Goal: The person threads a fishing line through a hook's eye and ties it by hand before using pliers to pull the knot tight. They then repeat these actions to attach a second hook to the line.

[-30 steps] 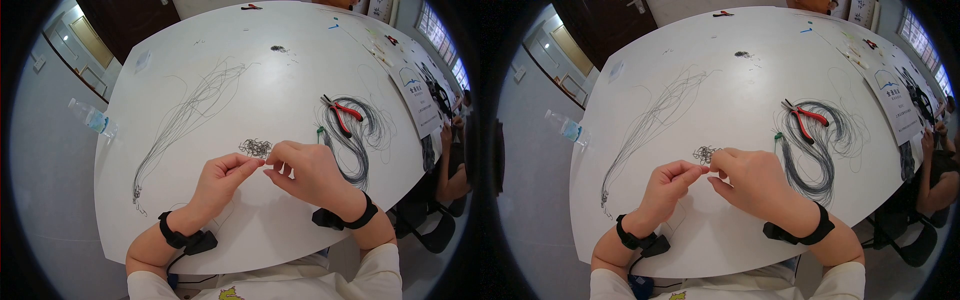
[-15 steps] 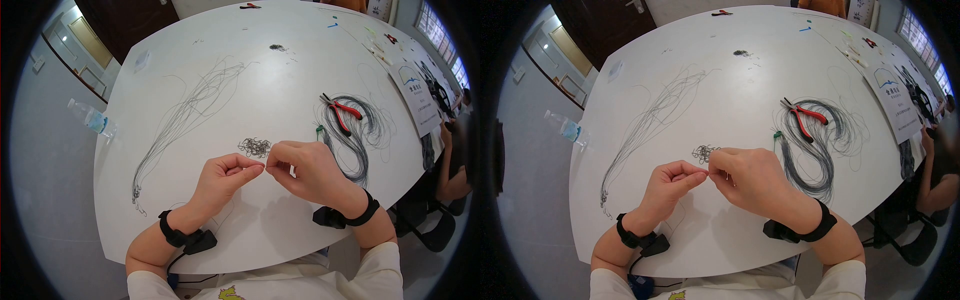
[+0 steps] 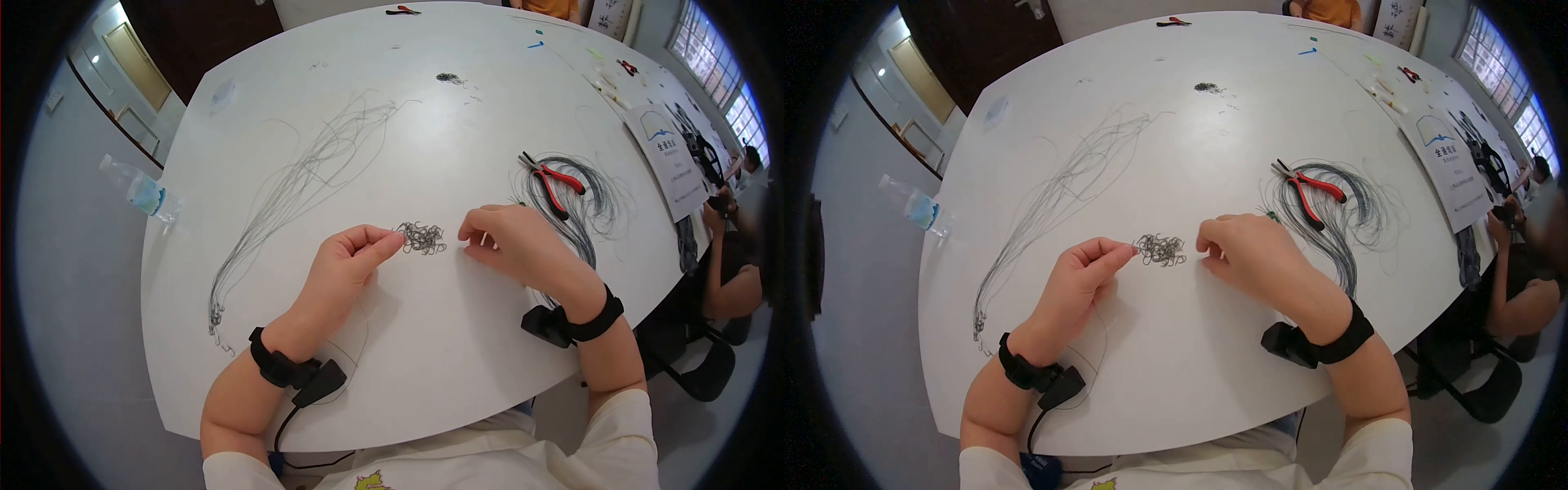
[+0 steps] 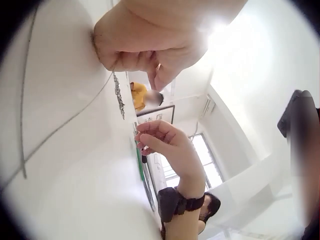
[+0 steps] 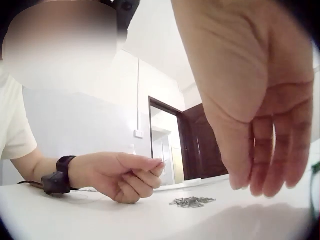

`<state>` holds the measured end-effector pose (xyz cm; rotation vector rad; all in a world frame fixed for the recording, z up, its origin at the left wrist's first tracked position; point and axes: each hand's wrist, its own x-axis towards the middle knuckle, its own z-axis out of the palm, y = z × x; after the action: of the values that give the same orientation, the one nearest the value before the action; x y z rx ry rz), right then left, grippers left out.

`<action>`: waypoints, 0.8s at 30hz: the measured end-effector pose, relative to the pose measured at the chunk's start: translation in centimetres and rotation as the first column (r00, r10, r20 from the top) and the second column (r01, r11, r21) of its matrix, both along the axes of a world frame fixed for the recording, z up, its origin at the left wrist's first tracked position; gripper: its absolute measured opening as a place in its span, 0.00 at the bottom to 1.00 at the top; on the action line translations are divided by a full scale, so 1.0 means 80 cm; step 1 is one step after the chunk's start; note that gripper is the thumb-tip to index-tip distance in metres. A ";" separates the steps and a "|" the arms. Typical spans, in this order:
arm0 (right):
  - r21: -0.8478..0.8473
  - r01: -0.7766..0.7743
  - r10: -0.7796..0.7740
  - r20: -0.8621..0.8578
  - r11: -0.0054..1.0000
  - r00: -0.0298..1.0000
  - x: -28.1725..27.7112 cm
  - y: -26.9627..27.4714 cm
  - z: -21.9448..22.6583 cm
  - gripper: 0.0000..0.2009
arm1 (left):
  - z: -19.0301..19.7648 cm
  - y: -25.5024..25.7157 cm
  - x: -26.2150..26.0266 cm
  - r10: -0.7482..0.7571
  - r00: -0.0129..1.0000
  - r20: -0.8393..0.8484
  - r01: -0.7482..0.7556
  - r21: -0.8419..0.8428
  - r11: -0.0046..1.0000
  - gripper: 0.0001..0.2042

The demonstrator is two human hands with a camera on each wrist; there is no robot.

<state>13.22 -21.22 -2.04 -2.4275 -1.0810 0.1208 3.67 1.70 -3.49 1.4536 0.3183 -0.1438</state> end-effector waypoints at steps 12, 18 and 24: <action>-0.105 -0.021 0.025 0.036 0.994 0.999 0.005 0.048 -0.005 0.03 | -0.008 0.002 0.002 0.072 0.997 0.037 -0.067 -0.135 0.989 0.09; -0.079 0.052 -0.057 -0.059 0.996 0.997 0.004 0.046 0.001 0.04 | -0.009 0.001 0.002 0.079 0.996 0.030 -0.075 -0.126 0.989 0.09; -0.059 -0.006 0.007 0.019 0.998 1.000 0.004 0.045 -0.013 0.05 | -0.007 -0.001 0.001 0.077 0.997 0.029 -0.073 -0.100 0.992 0.09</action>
<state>13.58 -17.63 -3.11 -2.4820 -1.1091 0.1331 3.77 1.60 -4.03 1.3430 0.3339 -0.0734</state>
